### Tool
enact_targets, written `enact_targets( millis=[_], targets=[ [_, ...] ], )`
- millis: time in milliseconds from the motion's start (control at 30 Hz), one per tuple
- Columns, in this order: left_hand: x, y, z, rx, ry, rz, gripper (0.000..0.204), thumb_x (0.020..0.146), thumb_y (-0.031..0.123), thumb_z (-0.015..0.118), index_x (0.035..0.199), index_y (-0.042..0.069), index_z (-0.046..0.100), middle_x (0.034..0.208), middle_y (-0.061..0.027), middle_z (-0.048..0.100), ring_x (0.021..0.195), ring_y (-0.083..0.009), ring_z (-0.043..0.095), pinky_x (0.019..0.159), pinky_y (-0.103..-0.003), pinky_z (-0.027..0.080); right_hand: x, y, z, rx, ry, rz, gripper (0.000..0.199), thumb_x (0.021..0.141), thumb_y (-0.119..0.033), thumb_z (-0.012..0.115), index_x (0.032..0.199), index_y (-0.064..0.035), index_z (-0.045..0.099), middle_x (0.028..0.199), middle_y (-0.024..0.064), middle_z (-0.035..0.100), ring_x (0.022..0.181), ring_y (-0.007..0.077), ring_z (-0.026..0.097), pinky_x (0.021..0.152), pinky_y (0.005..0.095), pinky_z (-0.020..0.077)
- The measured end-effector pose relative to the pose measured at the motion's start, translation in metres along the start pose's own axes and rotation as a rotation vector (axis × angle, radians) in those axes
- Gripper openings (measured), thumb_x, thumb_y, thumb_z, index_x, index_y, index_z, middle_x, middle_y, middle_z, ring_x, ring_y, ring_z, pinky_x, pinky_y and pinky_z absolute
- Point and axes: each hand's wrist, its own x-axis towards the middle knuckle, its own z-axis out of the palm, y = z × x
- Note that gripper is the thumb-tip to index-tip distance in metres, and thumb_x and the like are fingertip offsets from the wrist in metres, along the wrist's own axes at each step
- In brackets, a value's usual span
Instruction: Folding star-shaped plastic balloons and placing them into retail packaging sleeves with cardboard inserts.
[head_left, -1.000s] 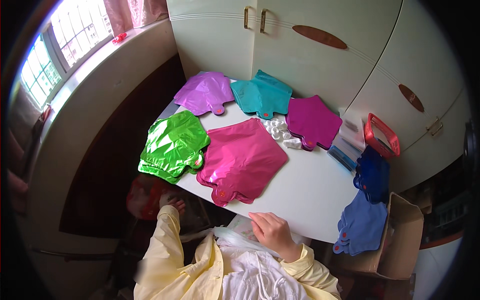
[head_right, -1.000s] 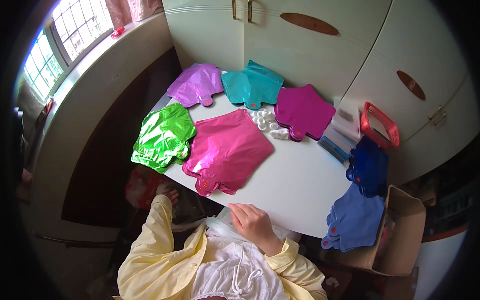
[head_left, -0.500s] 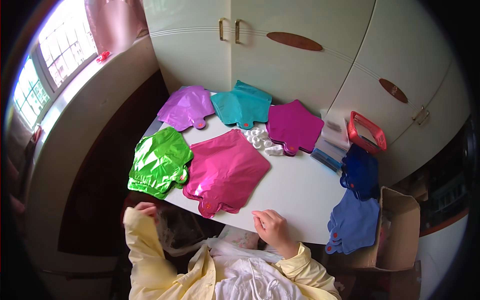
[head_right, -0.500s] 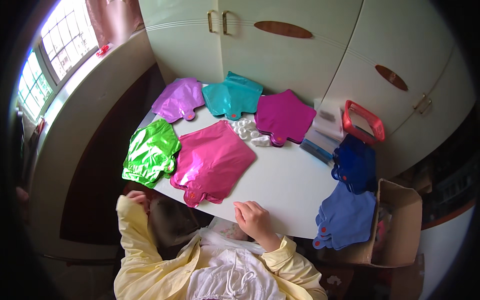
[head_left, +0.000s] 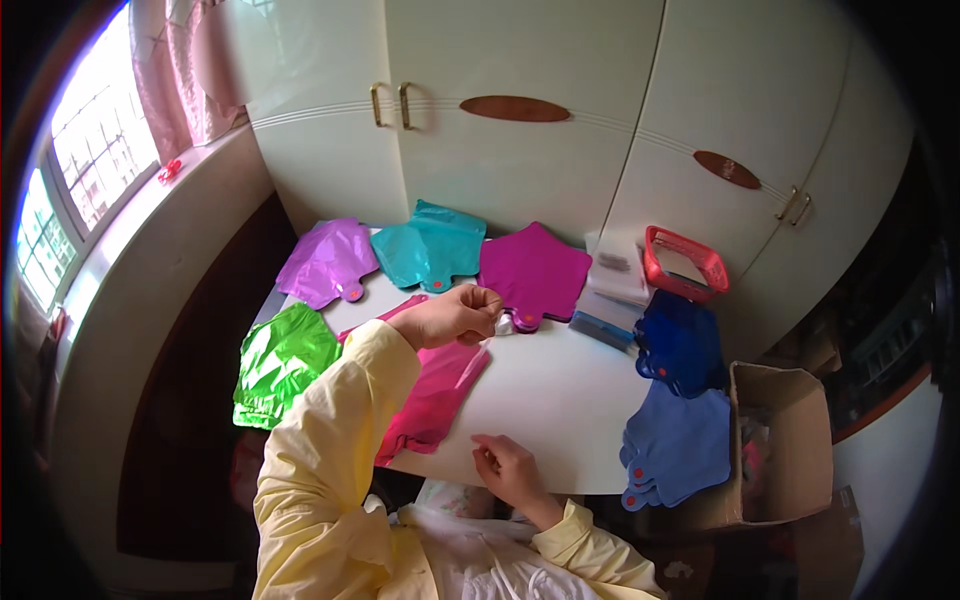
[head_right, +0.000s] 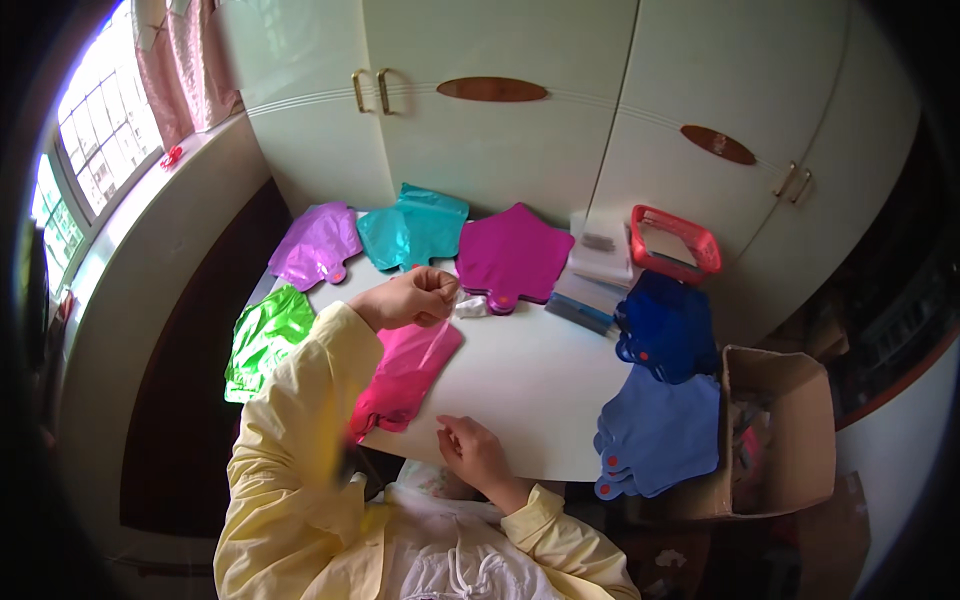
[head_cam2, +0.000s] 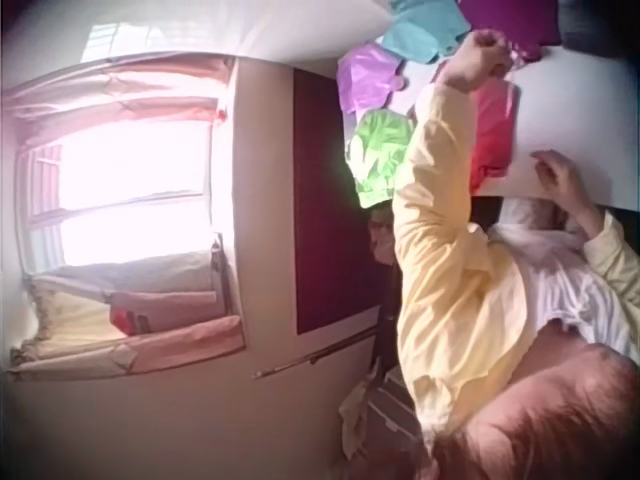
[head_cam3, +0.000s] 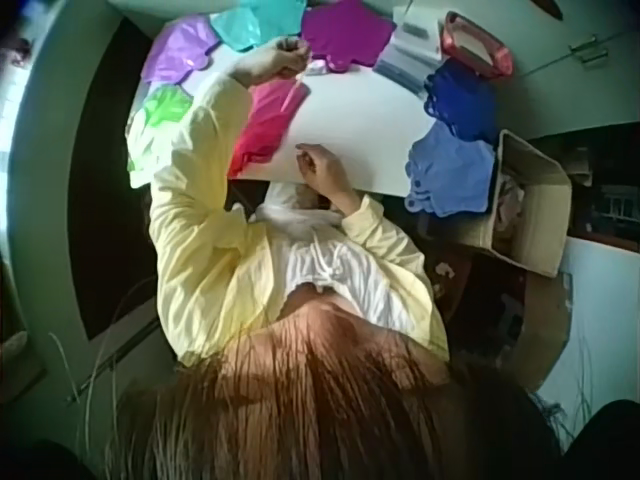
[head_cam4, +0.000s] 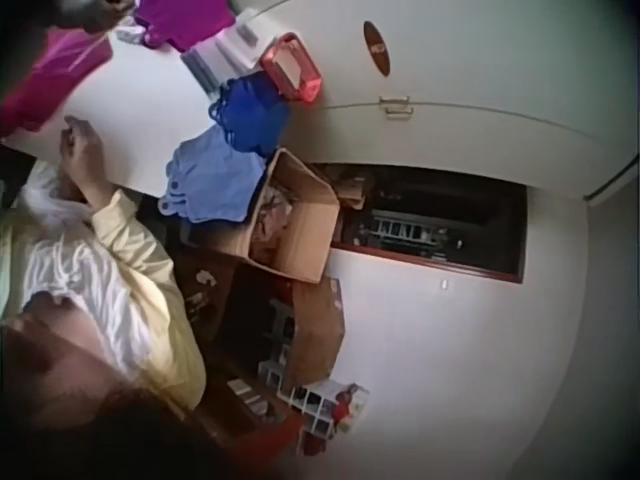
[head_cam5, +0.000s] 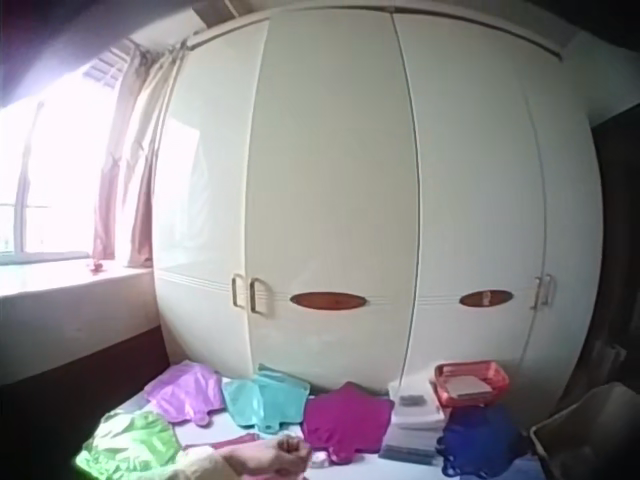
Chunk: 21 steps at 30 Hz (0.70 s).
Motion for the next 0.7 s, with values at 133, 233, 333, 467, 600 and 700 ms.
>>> enact_targets(
  millis=[133,233,333,467,600,700],
  targets=[
    [0.018,-0.018,0.017,-0.190,-0.195,0.052,0.029,0.074,-0.009,0.054,0.063,0.009,0.034,0.057,0.0025,0.033,0.046,-0.0079,0.031,0.041,-0.024,0.021,0.007,0.023,-0.007,0.547,0.357,0.140,0.038,0.087,-0.017,0.067,0.118,-0.0010,0.051,0.092,0.0043,0.055,0.071,0.0081,0.054,0.061,0.0226,0.0456],
    [0.017,-0.028,0.036,-0.192,-0.290,-0.080,0.030,0.075,-0.009,0.054,0.063,0.009,0.033,0.058,0.0028,0.034,0.047,-0.0070,0.031,0.041,-0.024,0.022,0.020,0.017,-0.025,0.758,0.237,0.247,0.049,0.088,-0.020,0.067,0.126,0.0016,0.044,0.101,0.0041,0.050,0.076,0.0065,0.052,0.063,0.0218,0.0447],
    [0.019,-0.031,0.051,-0.096,-0.344,-0.142,0.031,0.079,-0.005,0.056,0.063,0.010,0.034,0.059,0.0026,0.038,0.050,-0.0062,0.035,0.045,-0.022,0.028,0.029,0.014,-0.025,0.706,0.152,0.326,0.028,0.090,-0.019,0.064,0.109,0.0013,0.059,0.087,0.0027,0.060,0.069,0.0054,0.053,0.060,0.0208,0.0436],
    [0.042,-0.033,0.029,0.787,-0.051,0.092,0.013,0.086,0.014,0.061,0.079,0.004,0.058,0.062,-0.0044,0.053,0.060,-0.0127,0.053,0.057,-0.030,0.043,0.023,0.005,-0.022,0.736,0.185,0.349,0.019,0.091,-0.019,0.062,0.092,-0.0006,0.067,0.077,0.0009,0.064,0.063,0.0039,0.051,0.058,0.0189,0.0424],
    [0.070,-0.079,-0.025,1.729,0.447,0.317,0.016,0.079,0.018,0.061,0.079,0.004,0.068,0.083,-0.0099,0.065,0.087,-0.0259,0.061,0.065,-0.037,0.052,0.003,0.006,-0.014,0.702,0.134,0.342,0.020,0.091,-0.020,0.063,0.094,-0.0009,0.068,0.078,0.0014,0.064,0.069,0.0046,0.055,0.062,0.0200,0.0458],
    [0.091,-0.118,-0.038,1.897,0.446,0.320,0.014,0.075,0.015,0.060,0.074,0.005,0.069,0.081,-0.0092,0.064,0.088,-0.0250,0.059,0.066,-0.037,0.054,-0.003,0.007,-0.013,0.677,0.116,0.335,0.022,0.091,-0.022,0.063,0.095,-0.0011,0.068,0.079,0.0015,0.065,0.070,0.0053,0.056,0.063,0.0206,0.0467]
  ],
)
